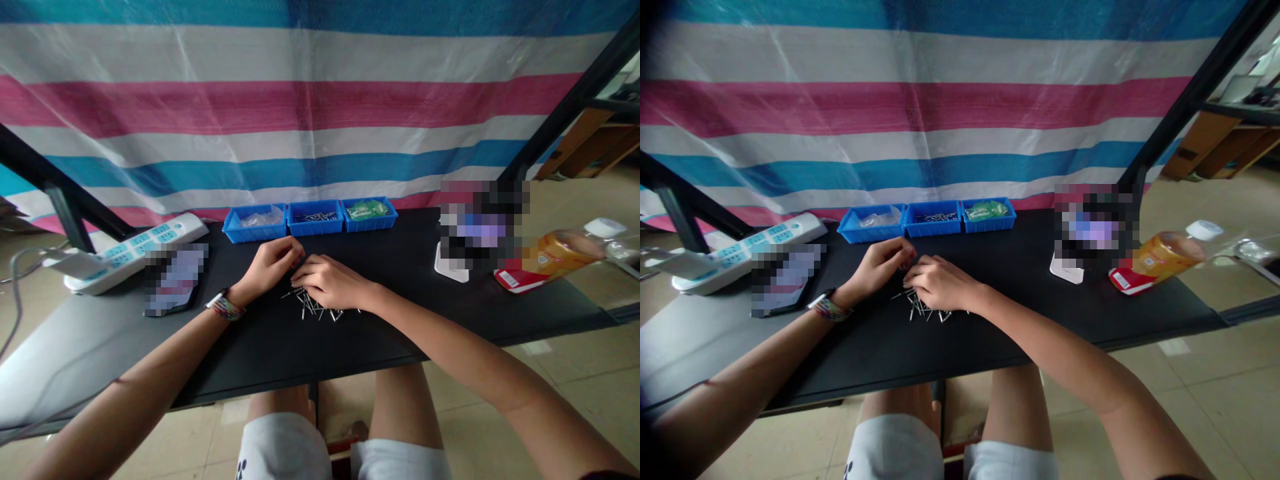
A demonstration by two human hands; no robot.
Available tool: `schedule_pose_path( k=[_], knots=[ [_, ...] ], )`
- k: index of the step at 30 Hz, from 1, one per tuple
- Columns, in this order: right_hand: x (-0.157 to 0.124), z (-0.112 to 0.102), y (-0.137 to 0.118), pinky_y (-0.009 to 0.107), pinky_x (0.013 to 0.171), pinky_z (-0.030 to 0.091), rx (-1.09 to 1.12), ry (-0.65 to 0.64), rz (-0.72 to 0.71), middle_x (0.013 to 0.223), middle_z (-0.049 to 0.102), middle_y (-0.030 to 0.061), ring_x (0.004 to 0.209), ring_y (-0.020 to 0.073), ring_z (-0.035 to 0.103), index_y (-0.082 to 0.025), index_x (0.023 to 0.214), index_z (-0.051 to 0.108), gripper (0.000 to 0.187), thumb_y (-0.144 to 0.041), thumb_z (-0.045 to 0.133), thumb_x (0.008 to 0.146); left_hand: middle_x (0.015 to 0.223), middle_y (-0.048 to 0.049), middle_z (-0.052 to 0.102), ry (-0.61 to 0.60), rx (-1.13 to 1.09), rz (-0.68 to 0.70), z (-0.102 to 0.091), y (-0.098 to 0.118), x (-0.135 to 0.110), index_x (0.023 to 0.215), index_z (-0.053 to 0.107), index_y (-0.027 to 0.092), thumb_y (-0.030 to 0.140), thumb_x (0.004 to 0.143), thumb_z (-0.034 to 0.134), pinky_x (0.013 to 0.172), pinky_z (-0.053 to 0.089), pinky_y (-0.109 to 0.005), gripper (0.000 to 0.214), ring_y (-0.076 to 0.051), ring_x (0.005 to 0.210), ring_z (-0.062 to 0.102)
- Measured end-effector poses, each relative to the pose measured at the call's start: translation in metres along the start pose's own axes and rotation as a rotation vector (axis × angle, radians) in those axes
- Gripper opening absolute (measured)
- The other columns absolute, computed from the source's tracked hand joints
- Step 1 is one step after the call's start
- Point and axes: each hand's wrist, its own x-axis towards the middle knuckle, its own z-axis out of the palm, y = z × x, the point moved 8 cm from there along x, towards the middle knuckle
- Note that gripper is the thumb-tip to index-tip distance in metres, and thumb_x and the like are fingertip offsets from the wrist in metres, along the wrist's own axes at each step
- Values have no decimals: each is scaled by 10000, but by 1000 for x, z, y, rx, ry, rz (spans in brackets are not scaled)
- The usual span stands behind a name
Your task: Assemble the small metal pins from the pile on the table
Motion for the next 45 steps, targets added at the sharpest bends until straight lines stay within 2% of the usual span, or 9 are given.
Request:
schedule_pose_path(
  k=[4,7,13,19,26,31,33,36,45],
  knots=[
    [0,-4,15,401,1073,553,102,103,75,1155,781,90,1136,216,694,-201,1107,839,473,113,556,896,749,-31,647,2,19,9,-1,3,1,845,654,172,470,1021,569,624,475,-258,357,-158,666,587],
    [-1,-8,25,390,1014,571,131,141,134,1071,775,81,1050,211,707,-197,1019,847,361,67,634,897,732,-26,641,2,10,3,-1,5,1,822,642,175,471,1020,569,613,463,-256,364,-153,647,582],
    [-2,-10,29,387,945,531,-68,80,175,999,737,87,978,225,634,-171,963,818,158,-53,721,926,727,-22,645,-9,4,-6,1,4,1,820,649,173,459,1022,577,622,462,-257,357,-148,649,589],
    [-3,-10,33,373,913,506,-126,78,172,939,633,68,954,226,570,-182,1058,811,261,-17,647,938,731,-28,655,-13,-2,-18,1,4,1,816,657,173,478,1019,582,623,469,-261,374,-151,651,591],
    [-5,-20,36,346,914,496,111,132,246,909,526,37,912,190,580,-195,984,831,369,33,542,968,739,-31,652,-6,-25,-32,1,5,1,818,654,168,497,1014,592,610,472,-255,387,-149,643,589],
    [-4,-32,34,307,850,486,290,253,247,873,511,19,822,154,570,-190,863,822,419,37,485,965,739,-28,655,-23,-28,-40,3,-1,0,844,666,165,487,1020,586,615,468,-251,375,-150,653,590],
    [-5,-38,32,300,830,478,355,317,258,857,529,17,821,150,577,-187,806,811,421,33,481,946,743,-27,655,-27,-27,-42,3,-3,0,857,668,165,485,1023,585,621,469,-252,370,-152,659,592],
    [-9,-40,32,294,781,472,454,384,338,836,556,9,778,139,583,-195,870,828,406,-3,476,939,745,-26,650,-26,-22,-38,2,-3,0,852,664,164,482,1028,582,625,467,-253,372,-151,663,591],
    [-14,-16,54,318,811,594,831,473,497,880,790,35,842,177,746,-180,977,819,236,-133,607,884,742,-26,656,-75,-52,-24,5,5,0,875,659,165,522,992,624,639,498,-260,377,-162,676,611]
  ],
)
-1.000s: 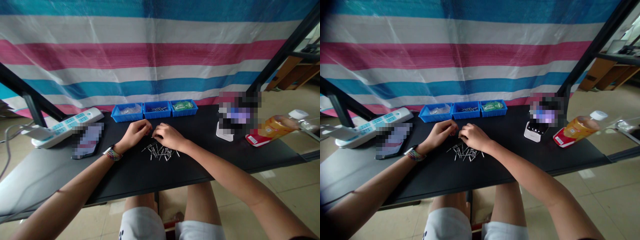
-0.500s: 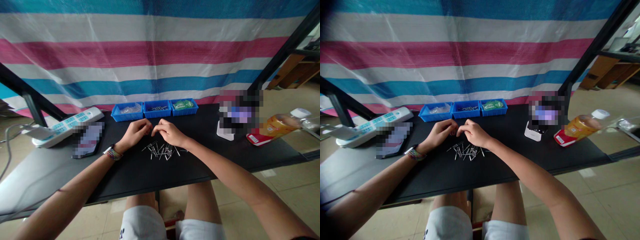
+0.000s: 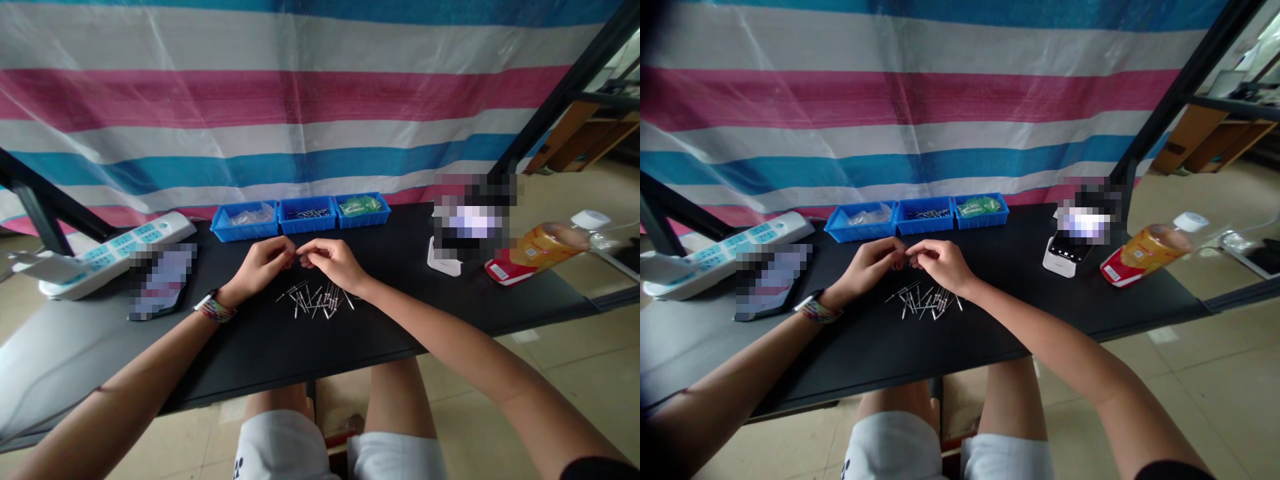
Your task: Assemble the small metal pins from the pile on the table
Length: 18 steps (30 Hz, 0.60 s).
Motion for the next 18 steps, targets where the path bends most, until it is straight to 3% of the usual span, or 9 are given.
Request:
schedule_pose_path(
  k=[4,8,11,18],
  knots=[
    [3,-3,4,339,825,631,87,28,28,963,821,44,899,197,786,-194,1038,814,261,-140,609,886,799,-27,670,-13,-91,0,-1,2,0,1024,675,164,530,949,709,657,529,-270,375,-168,699,631],
    [3,-6,-1,341,851,643,120,52,46,1151,816,60,950,192,797,-208,1165,793,359,-109,600,878,834,-26,674,62,-89,24,-6,4,0,1142,655,175,499,924,767,678,542,-270,407,-168,715,649],
    [4,-7,0,352,873,646,103,47,57,1239,797,69,953,185,796,-213,1221,773,416,-84,592,870,852,-33,686,123,-65,37,-9,4,-1,1129,661,182,503,905,788,674,547,-275,412,-175,715,663],
    [3,-9,2,253,683,612,-45,38,66,894,771,14,730,135,743,-195,1144,763,292,-119,632,894,760,-24,695,206,40,12,-12,1,0,970,678,195,487,967,681,604,515,-264,292,-163,642,649]
  ],
)
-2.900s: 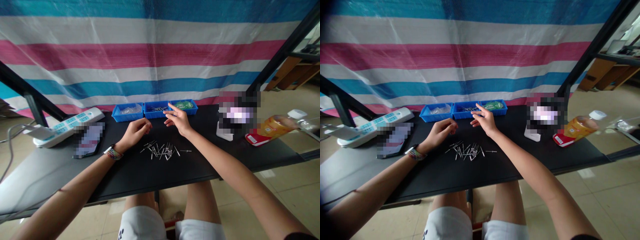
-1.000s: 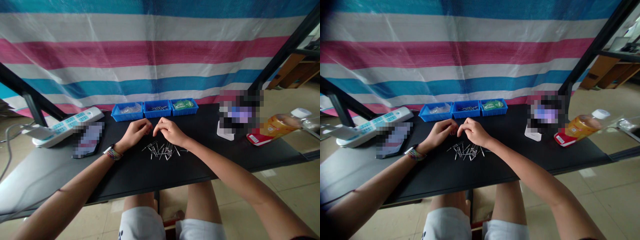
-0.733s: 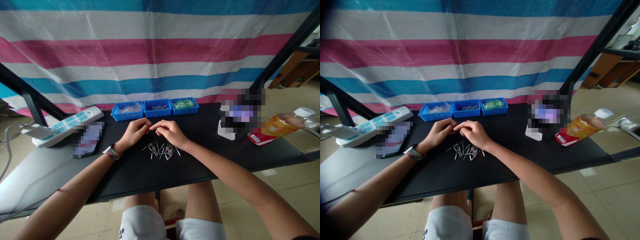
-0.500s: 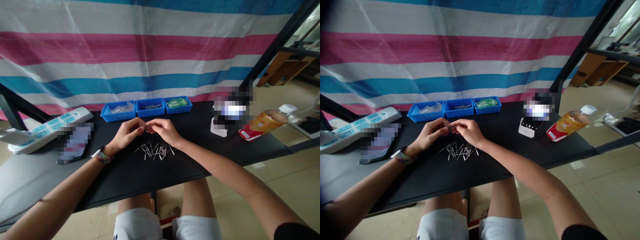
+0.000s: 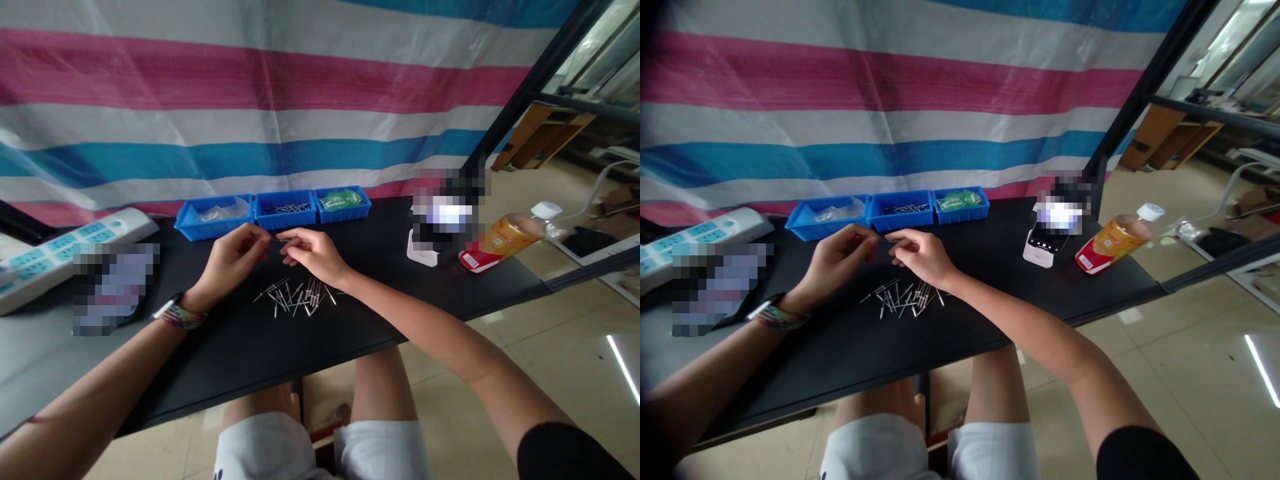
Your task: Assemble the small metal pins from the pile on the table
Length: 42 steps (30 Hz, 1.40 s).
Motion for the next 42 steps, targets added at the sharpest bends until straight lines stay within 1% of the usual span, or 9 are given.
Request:
schedule_pose_path(
  k=[5,10,14,21,25,29,35,38,42],
  knots=[
    [-1,-8,-11,222,590,569,-127,56,-49,824,690,-21,624,101,657,-205,1067,731,163,-284,709,925,721,-20,707,55,27,-31,-4,-3,0,882,674,200,456,950,703,620,518,-269,266,-165,648,663],
    [0,-7,-9,217,599,568,-102,57,-77,869,672,-18,690,109,673,-198,973,666,125,-221,731,869,711,-11,721,121,-3,-36,-8,-2,0,818,681,205,484,926,748,593,485,-262,307,-151,631,644],
    [1,-8,-7,221,586,559,-79,66,-106,869,659,-22,663,103,668,-207,958,657,127,-274,738,885,731,-17,727,114,-20,-38,-8,1,-1,816,689,182,514,932,759,608,480,-254,359,-137,648,626],
    [4,-13,-9,232,610,585,5,91,-83,827,662,-16,678,116,670,-222,926,642,343,-545,755,902,862,-41,727,17,6,6,-2,6,0,909,696,164,592,935,738,712,522,-275,431,-163,776,633],
    [4,-14,-7,223,576,555,-38,93,-82,794,658,-20,628,104,646,-215,903,641,433,-640,724,902,937,-52,736,-8,30,38,0,10,0,944,696,165,534,948,728,784,538,-296,370,-185,850,649],
    [6,-13,-3,235,576,555,-19,85,-81,794,659,-20,605,104,649,-215,895,633,412,-618,721,910,893,-39,718,-16,108,105,1,16,0,893,704,166,455,985,685,763,507,-292,303,-176,816,634],
    [7,-13,-3,266,654,604,61,71,-79,831,658,-23,662,118,682,-220,939,626,246,-404,777,878,839,-24,695,-27,188,150,0,16,1,827,723,168,454,1034,636,714,450,-284,363,-157,762,615],
    [8,-14,-2,261,648,603,46,79,-62,827,666,-20,659,114,672,-221,919,635,278,-457,776,881,861,-25,704,-35,148,92,1,7,1,885,715,172,481,1019,653,729,474,-284,343,-168,789,623],
    [10,-14,1,246,591,582,64,68,-58,807,685,-13,625,112,660,-214,898,657,387,-568,801,837,932,-42,704,-15,47,43,2,1,-1,1075,672,155,400,961,723,768,525,-295,275,-177,830,663]
  ],
)
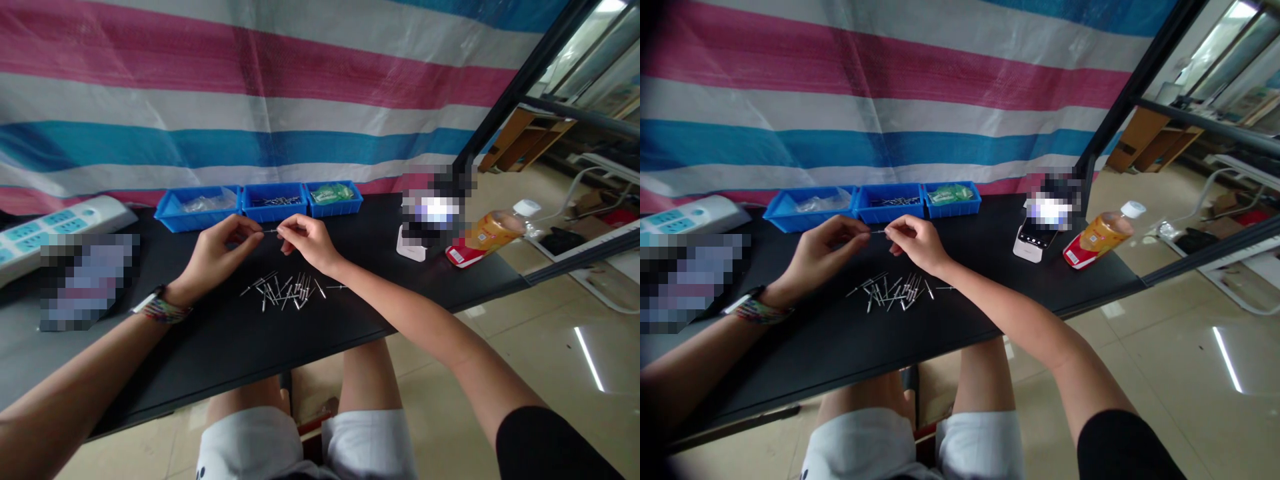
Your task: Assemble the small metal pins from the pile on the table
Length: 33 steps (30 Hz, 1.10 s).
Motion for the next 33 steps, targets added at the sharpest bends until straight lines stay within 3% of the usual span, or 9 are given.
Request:
schedule_pose_path(
  k=[5,13,23,27,31,33],
  knots=[
    [0,0,3,238,563,571,15,-5,17,798,694,-13,596,106,655,-211,876,664,413,-590,816,817,904,-48,705,14,93,32,-1,4,-1,1040,647,188,404,967,672,748,527,-293,229,-185,817,675],
    [0,1,3,257,610,597,37,-1,18,805,676,-29,631,114,670,-212,871,655,337,-429,879,743,770,-23,689,19,144,8,-1,5,0,887,641,219,440,988,622,641,453,-272,244,-167,673,606],
    [-1,-3,-5,270,618,597,7,28,7,821,681,-25,618,105,627,-219,847,662,305,-429,860,748,734,-19,679,-13,147,-28,1,4,-2,815,630,207,519,1000,595,644,439,-271,364,-170,665,586],
    [1,-3,3,258,586,589,94,-4,74,798,671,-38,601,100,628,-215,853,671,271,-380,857,746,741,-24,678,-20,131,-9,1,6,-2,806,631,208,507,1025,570,660,444,-279,376,-177,676,595],
    [15,-15,17,239,614,613,261,146,162,720,684,-53,620,105,651,-215,898,705,252,-325,862,735,734,-34,666,-26,106,16,1,10,-2,806,615,199,500,1065,504,666,455,-284,412,-174,671,600],
    [23,-23,19,247,685,643,331,241,171,838,765,-19,684,110,691,-209,958,730,247,-286,844,752,738,-37,671,-37,107,18,1,11,-3,817,611,196,506,1071,494,673,465,-284,417,-175,676,613]
  ],
)
